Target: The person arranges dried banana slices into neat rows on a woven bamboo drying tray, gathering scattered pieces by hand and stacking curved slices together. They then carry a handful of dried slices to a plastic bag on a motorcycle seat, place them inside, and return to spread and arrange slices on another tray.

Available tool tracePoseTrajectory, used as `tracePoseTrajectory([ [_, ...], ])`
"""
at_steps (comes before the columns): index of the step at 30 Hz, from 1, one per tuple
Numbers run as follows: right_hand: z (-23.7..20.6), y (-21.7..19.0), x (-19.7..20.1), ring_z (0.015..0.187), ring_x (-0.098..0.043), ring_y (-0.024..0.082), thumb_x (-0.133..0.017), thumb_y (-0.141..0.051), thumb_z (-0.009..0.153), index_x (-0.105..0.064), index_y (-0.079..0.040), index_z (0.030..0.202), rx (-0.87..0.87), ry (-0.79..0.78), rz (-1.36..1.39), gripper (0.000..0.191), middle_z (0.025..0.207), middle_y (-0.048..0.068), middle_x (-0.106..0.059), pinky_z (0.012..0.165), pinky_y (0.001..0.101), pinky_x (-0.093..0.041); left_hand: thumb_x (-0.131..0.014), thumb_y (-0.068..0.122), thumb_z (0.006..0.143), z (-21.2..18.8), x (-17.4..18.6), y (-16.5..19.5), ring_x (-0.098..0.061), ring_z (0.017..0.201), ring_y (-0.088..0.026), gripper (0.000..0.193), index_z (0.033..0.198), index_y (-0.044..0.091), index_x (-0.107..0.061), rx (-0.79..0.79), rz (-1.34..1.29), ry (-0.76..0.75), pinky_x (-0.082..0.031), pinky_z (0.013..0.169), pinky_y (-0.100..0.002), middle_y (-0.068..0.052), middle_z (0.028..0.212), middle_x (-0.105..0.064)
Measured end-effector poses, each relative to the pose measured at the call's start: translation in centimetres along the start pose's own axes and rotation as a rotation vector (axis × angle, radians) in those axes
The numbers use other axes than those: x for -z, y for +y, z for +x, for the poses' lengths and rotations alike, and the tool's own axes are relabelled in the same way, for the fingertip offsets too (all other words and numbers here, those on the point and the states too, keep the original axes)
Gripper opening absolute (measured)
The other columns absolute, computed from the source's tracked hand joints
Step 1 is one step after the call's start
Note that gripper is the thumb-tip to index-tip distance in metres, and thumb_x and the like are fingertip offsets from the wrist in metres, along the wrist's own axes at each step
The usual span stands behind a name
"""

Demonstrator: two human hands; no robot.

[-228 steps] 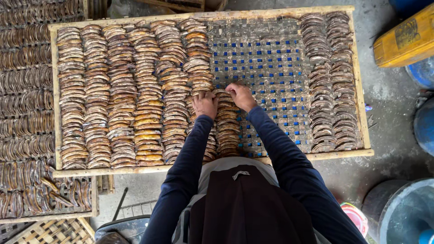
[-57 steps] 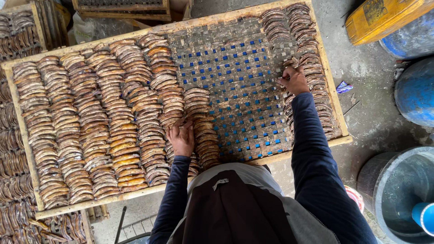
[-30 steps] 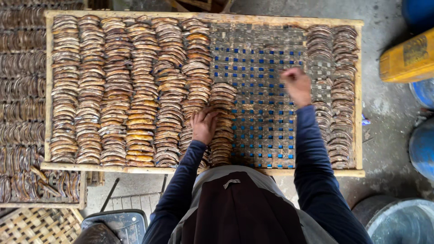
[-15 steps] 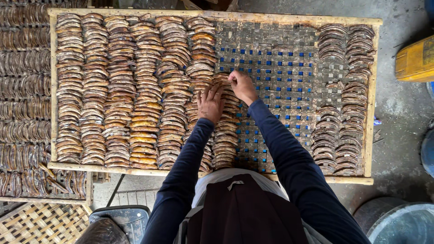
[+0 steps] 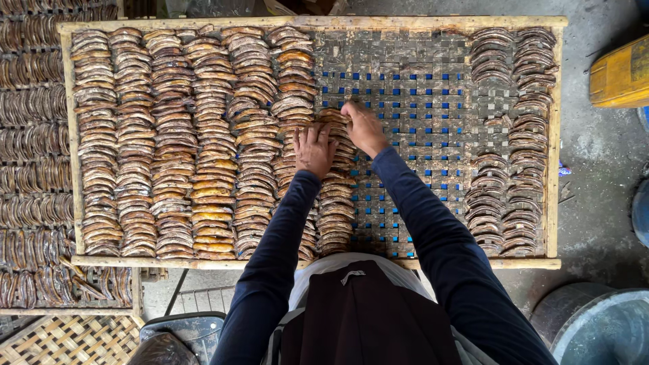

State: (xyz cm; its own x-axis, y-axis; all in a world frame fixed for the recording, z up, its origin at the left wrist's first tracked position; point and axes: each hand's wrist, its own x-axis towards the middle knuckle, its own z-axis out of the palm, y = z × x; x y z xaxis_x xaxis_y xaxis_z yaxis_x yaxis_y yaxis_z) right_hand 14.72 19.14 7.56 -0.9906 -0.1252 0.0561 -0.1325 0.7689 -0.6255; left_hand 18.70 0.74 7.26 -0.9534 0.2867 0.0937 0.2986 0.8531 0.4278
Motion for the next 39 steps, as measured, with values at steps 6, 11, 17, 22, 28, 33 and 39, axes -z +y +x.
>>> tracePoseTrajectory([
  [6, 0.5, -0.2, 0.2, 0.107, -0.063, 0.036, -0.068, 0.008, 0.082, -0.060, -0.008, 0.109, 0.077, 0.031, 0.054, 0.032, 0.107, 0.012, -0.067, 0.092, 0.0487, -0.050, -0.061, 0.043, 0.095, 2.3, 0.3, 0.1, -0.038, 0.143, -0.039, 0.063, 0.150, 0.013, -0.052, -0.113, 0.137, 0.154, -0.019, 0.117, -0.063, -0.012, 0.157, -0.045],
  [11, -0.3, -0.4, 0.6, 0.102, -0.065, 0.036, -0.070, 0.004, 0.087, -0.062, -0.008, 0.113, 0.071, 0.050, 0.089, 0.030, 0.109, 0.014, -0.065, 0.088, 0.0489, -0.052, -0.055, 0.048, 0.102, 3.6, 0.3, -0.8, -0.038, 0.147, -0.033, 0.059, 0.152, 0.018, -0.051, -0.064, 0.219, -0.015, -0.015, 0.121, -0.069, -0.006, 0.156, -0.046],
  [17, -4.0, 1.1, 1.0, 0.095, -0.067, 0.035, -0.071, -0.004, 0.094, -0.063, -0.009, 0.127, -0.043, 0.190, 0.233, 0.035, 0.114, 0.020, -0.059, 0.082, 0.0446, -0.057, -0.058, 0.046, 0.103, 2.6, -0.2, -1.2, -0.041, 0.145, -0.033, 0.058, 0.153, 0.015, -0.051, -0.149, 0.263, 0.074, -0.015, 0.122, -0.067, -0.009, 0.153, -0.050],
  [22, -10.9, 6.4, 4.4, 0.094, -0.069, 0.028, -0.069, -0.010, 0.095, -0.068, -0.013, 0.124, -0.283, 0.259, 0.193, 0.029, 0.118, 0.013, -0.064, 0.087, 0.0411, -0.060, -0.060, 0.041, 0.104, 1.7, 0.1, -1.4, -0.044, 0.141, -0.034, 0.049, 0.146, 0.017, -0.059, -0.173, 0.129, 0.171, -0.020, 0.121, -0.064, -0.010, 0.149, -0.052],
  [28, -22.7, 12.9, 12.9, 0.117, -0.055, 0.042, -0.081, -0.032, 0.090, -0.064, -0.015, 0.138, -0.395, 0.377, -0.284, 0.054, 0.131, 0.025, -0.054, 0.099, 0.0501, -0.049, -0.064, 0.030, 0.106, -3.3, 0.4, -1.3, -0.049, 0.137, -0.031, 0.029, 0.131, 0.017, -0.068, -0.198, -0.098, 0.286, -0.028, 0.123, -0.058, -0.007, 0.146, -0.055],
  [33, -25.4, 13.1, 15.9, 0.116, -0.051, 0.046, -0.085, -0.046, 0.085, -0.064, -0.019, 0.145, -0.461, 0.298, -0.412, 0.069, 0.133, 0.023, -0.054, 0.101, 0.0577, -0.046, -0.067, 0.027, 0.102, -9.4, 0.0, 0.7, -0.052, 0.132, -0.029, 0.023, 0.122, 0.017, -0.071, -0.223, -0.125, 0.343, -0.030, 0.120, -0.057, -0.008, 0.142, -0.056],
  [39, -25.2, 13.2, 15.9, 0.118, -0.049, 0.047, -0.088, -0.043, 0.081, -0.066, -0.012, 0.123, -0.672, 0.208, -0.286, 0.057, 0.129, 0.024, -0.054, 0.088, 0.0558, -0.048, -0.069, 0.022, 0.101, -14.0, 1.2, 1.4, -0.051, 0.129, -0.031, 0.023, 0.123, 0.017, -0.071, -0.232, -0.249, 0.268, -0.034, 0.116, -0.055, -0.008, 0.138, -0.057],
])
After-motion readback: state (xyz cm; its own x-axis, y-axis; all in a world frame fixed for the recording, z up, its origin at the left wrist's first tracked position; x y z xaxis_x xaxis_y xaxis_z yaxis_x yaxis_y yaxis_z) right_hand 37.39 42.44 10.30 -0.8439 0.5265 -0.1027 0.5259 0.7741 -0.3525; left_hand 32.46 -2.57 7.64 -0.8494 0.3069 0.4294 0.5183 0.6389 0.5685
